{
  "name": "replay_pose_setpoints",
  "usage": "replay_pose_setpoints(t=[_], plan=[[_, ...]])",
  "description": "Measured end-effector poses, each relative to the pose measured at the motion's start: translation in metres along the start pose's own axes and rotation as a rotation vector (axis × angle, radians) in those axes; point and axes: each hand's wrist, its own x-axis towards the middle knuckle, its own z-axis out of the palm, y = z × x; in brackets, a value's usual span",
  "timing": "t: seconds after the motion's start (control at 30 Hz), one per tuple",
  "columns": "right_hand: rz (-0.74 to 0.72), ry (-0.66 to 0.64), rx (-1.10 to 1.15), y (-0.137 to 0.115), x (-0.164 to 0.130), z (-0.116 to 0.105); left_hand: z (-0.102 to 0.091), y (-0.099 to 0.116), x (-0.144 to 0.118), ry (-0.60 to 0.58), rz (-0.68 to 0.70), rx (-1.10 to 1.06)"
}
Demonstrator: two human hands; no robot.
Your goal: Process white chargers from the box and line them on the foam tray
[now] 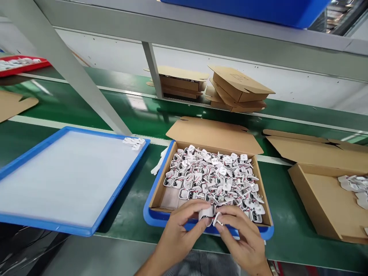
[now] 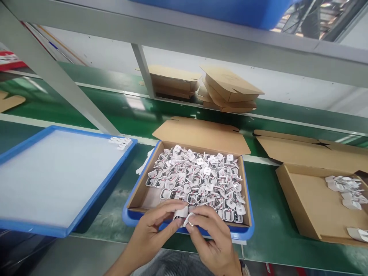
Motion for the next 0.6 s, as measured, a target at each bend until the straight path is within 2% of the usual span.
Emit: replay_pose_setpoints(t=[0.13, 0.23, 0.33, 0.5, 0.6], plan=[[-0.029, -0.034, -0.039, 0.003, -0.006, -0.018, 0.024, -0.004, 0.007, 0.101, 0.126, 0.091], [-0.070, -0.139, -0.117, 0.008, -0.012, -0.032, 0.034, -0.005, 0.016, 0.113, 0.114, 0.027], [-0.081, -0.201, -0.211, 0.014, -0.014, -0.042, 0.033, -0.002, 0.024, 0.028, 0.004, -0.110], [-0.022, -0.084, -0.210, 0.019, -0.004, -0.044, 0.020, 0.001, 0.028, -0.169, -0.161, -0.300], [0.009, -0.061, -0.195, 0.020, 0.002, -0.040, 0.014, -0.004, 0.029, -0.187, -0.211, -0.369]])
